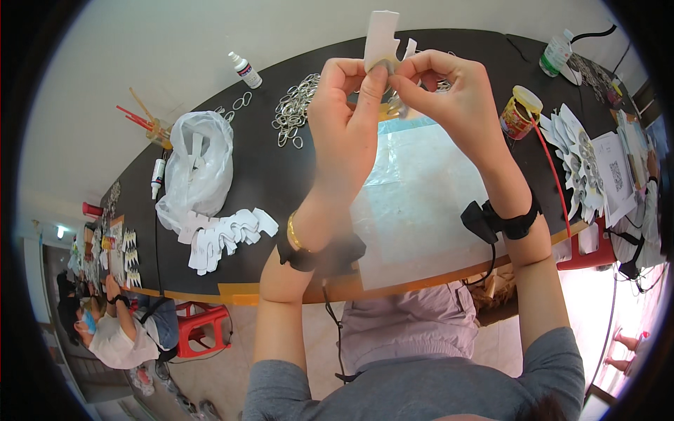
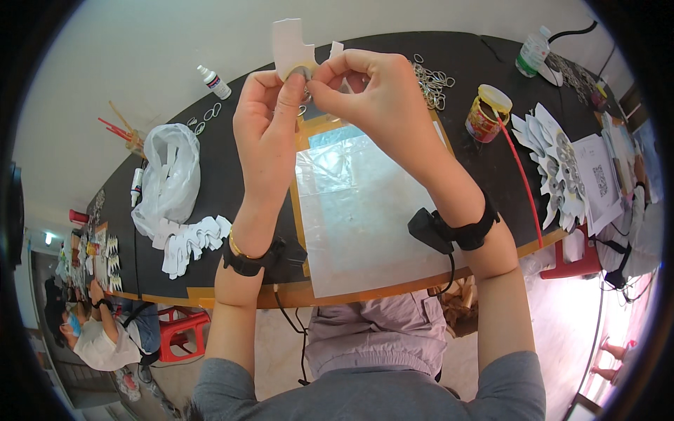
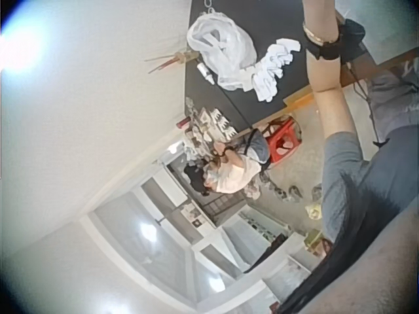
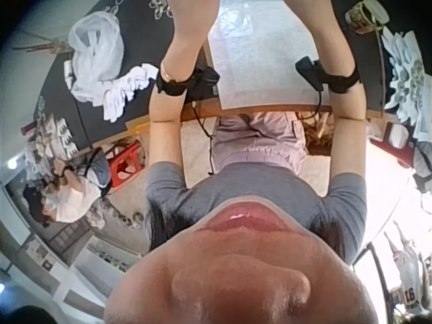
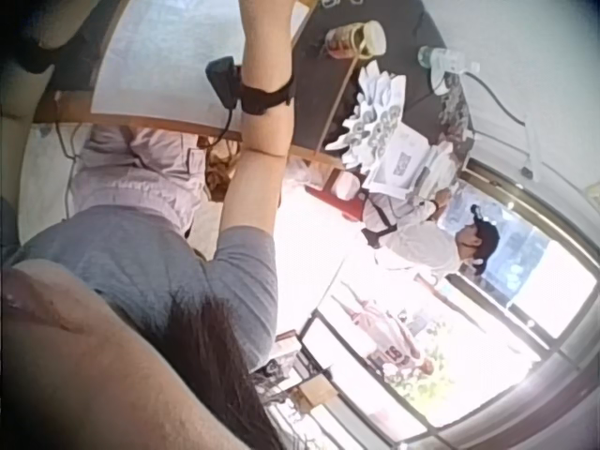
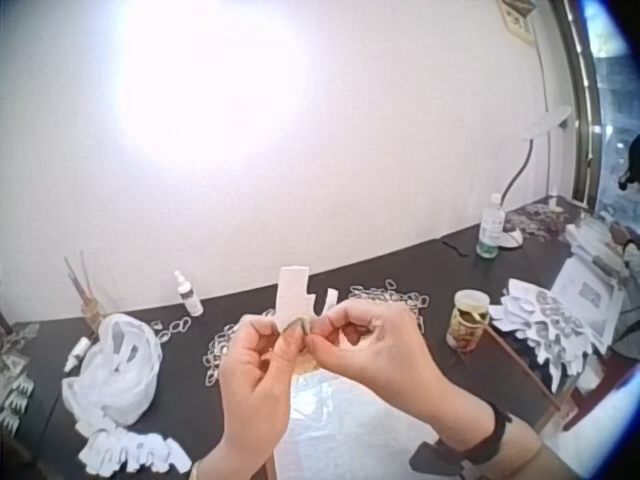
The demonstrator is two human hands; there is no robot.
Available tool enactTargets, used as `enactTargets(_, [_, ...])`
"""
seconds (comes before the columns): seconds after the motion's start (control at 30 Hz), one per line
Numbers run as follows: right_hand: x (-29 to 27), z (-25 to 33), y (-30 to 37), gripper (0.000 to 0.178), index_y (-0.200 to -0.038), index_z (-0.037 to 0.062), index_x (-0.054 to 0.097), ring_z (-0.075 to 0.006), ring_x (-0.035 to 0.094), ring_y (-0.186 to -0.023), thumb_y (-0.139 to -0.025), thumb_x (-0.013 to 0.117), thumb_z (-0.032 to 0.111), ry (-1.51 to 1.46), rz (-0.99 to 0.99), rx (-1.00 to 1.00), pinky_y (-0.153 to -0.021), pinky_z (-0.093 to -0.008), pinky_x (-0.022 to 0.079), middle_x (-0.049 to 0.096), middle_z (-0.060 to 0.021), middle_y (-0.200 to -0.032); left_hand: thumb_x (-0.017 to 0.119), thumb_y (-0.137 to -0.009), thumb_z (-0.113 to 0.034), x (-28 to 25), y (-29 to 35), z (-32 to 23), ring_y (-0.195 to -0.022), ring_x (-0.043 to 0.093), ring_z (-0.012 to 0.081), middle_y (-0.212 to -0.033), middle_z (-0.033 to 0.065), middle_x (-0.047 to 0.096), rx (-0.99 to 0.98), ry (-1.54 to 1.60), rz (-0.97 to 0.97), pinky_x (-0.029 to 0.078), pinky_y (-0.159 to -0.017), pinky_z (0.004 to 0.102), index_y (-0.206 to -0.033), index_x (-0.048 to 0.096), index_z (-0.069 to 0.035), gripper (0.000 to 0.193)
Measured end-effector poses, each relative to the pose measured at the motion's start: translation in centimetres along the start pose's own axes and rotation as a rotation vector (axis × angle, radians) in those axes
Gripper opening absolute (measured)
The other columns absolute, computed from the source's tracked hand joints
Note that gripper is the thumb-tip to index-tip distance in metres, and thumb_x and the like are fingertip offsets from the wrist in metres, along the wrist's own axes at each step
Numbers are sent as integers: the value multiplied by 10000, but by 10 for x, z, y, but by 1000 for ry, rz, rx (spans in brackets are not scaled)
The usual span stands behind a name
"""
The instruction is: The recorder is attaching metal eyelets or rings to a piece of white material, possibly part of a shoe upper or decorative element.
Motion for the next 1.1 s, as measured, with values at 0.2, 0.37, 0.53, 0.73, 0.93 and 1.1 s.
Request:
enactTargets(0.2, [7, -17, 2, 155, -821, 2, 647, -38, 552, -697, -792, 696, 146, -359, 179, 305, -670, -182, 438, 613, 18, -764, 595, -908, -104, -5, -9, -15, -738, 537, 34, -828, 16, 638, 68, -180, 161, 406, -641, 173, -918, 581, 13, 119])
enactTargets(0.37, [4, -18, 1, 240, -838, -7, 670, -55, 588, -678, -760, 702, 218, -397, 153, 299, -632, -191, 464, 638, -22, -727, 633, -874, -84, -10, -10, -10, -740, 544, 45, -829, 13, 638, -122, -48, 258, 412, -671, 178, -910, 596, -12, 89])
enactTargets(0.53, [6, -22, 0, 243, -850, 6, 676, -55, 576, -604, -775, 705, 235, -397, 102, 305, -547, -190, 452, 629, -18, -699, 674, -844, -84, -13, -13, 3, -738, 550, 54, -845, 23, 650, -199, 154, 212, 418, -682, 180, -945, 627, 7, 143])
enactTargets(0.73, [10, -20, 3, 278, -866, 17, 682, -55, 573, -552, -769, 730, 272, -474, 114, 359, -455, -179, 447, 625, -14, -693, 695, -812, -57, -20, -16, -2, -735, 613, 73, -848, 82, 681, 13, 56, -15, 480, -663, 188, -929, 647, 38, 158])
enactTargets(0.93, [21, -26, 4, 278, -840, 20, 686, -56, 581, -561, -760, 743, 280, -526, 120, 355, -472, -190, 484, 621, -11, -696, 691, -790, -28, -12, -7, -17, -657, 569, 57, -765, 32, 661, 215, -137, -41, 451, -607, 181, -892, 672, 33, 120])
enactTargets(1.1, [22, -32, 5, 278, -826, 22, 688, -56, 585, -577, -754, 754, 282, -572, 130, 387, -482, -193, 498, 616, -11, -690, 696, -770, -25, -14, -6, -18, -635, 561, 66, -739, 27, 649, 293, -235, -47, 442, -583, 189, -899, 683, 19, 137])
Point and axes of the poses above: each hand's wrist, its own y-axis away from the middle knuckle, its own x-axis out of the palm, z = x × y, the point moved 7 cm from there along -y, towards the middle knuckle
